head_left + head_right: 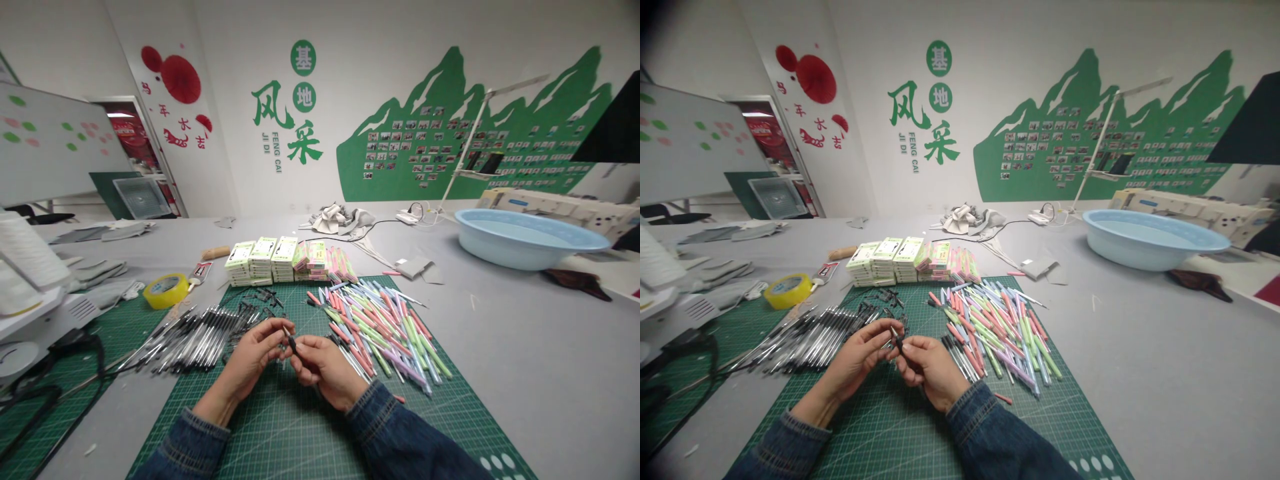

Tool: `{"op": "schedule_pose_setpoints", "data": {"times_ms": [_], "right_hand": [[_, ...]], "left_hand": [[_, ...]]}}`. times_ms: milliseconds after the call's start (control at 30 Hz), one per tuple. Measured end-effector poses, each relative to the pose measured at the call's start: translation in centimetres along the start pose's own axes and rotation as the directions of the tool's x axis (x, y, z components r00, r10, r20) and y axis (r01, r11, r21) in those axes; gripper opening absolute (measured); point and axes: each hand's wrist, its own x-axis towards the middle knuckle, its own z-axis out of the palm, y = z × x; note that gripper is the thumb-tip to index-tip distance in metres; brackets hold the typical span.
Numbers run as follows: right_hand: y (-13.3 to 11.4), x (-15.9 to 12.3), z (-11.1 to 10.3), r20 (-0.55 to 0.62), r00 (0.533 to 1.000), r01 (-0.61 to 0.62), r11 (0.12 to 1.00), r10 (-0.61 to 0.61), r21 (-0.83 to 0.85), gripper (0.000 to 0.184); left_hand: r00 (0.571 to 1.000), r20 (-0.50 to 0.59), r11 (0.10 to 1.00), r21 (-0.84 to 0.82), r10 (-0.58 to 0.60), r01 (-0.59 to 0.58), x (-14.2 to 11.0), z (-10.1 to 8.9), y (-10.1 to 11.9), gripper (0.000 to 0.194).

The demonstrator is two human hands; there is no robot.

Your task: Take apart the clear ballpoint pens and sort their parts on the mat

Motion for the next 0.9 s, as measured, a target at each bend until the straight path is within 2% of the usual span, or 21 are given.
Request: {"op": "schedule_pose_setpoints", "data": {"times_ms": [167,633,767,900], "right_hand": [[0.4,0.1,0.1,-0.092,0.994,0.045,0.995,-0.053,-0.083,0.026],[0.1,-0.1,0.0,0.045,0.997,-0.068,0.994,0.065,0.086,0.028],[0.1,0.0,0.1,0.029,0.999,-0.034,0.994,0.032,0.102,0.026],[0.1,0.1,0.3,-0.048,0.998,0.039,0.993,-0.034,0.107,0.025]], "left_hand": [[0.992,-0.121,1.0,-0.002,0.02,-0.02,0.4,0.1,-0.7,0.019],[1.0,-0.008,0.997,-0.082,-0.01,0.009,0.2,0.3,-0.7,0.018],[0.999,-0.048,0.995,-0.1,-0.018,0.013,0.2,0.5,-0.8,0.018],[1.0,0.0,0.996,-0.084,-0.01,0.01,0.0,1.0,-1.2,0.026]]}}
